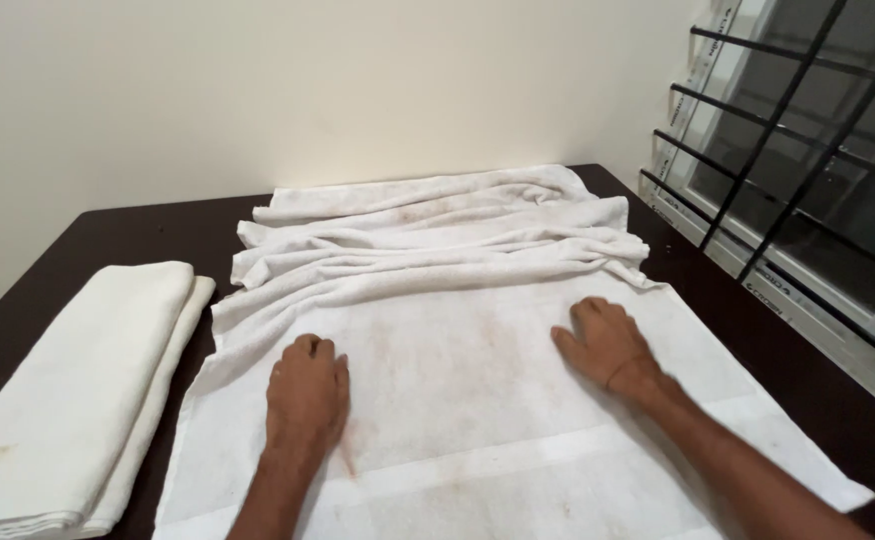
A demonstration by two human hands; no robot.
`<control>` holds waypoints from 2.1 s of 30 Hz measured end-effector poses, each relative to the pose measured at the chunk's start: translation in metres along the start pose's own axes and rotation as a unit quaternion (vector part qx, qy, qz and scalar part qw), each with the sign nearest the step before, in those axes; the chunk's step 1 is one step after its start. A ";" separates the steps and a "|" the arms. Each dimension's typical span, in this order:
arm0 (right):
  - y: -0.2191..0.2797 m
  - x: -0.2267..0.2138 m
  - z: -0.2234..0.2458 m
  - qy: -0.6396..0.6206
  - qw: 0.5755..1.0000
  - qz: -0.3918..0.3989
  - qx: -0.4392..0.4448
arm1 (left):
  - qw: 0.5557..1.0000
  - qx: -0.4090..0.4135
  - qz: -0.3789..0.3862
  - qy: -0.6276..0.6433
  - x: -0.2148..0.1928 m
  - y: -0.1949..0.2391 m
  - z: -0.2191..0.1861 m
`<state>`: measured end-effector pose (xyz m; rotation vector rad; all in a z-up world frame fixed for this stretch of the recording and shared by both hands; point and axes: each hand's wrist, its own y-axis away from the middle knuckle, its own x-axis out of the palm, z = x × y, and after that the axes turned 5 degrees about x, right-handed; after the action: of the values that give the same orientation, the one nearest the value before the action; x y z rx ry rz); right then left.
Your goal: Unfolding and smoothing out white towels on a dark wooden table.
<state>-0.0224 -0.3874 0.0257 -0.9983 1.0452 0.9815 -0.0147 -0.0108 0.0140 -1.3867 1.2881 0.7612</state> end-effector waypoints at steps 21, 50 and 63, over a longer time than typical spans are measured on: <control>-0.007 0.027 -0.015 -0.097 0.980 -0.166 -0.056 | 0.974 0.003 -0.154 0.164 0.012 -0.001 0.017; 0.073 0.013 -0.027 -0.009 0.996 0.020 -0.089 | 0.996 0.069 0.060 0.016 -0.015 0.072 0.037; 0.095 0.007 -0.057 0.100 0.988 0.099 -0.071 | 0.995 -0.018 0.097 -0.027 -0.024 0.106 0.054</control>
<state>-0.1236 -0.4178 -0.0083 -1.1436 1.2727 1.1476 -0.1104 0.0613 -0.0047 -1.2722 1.3860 0.9514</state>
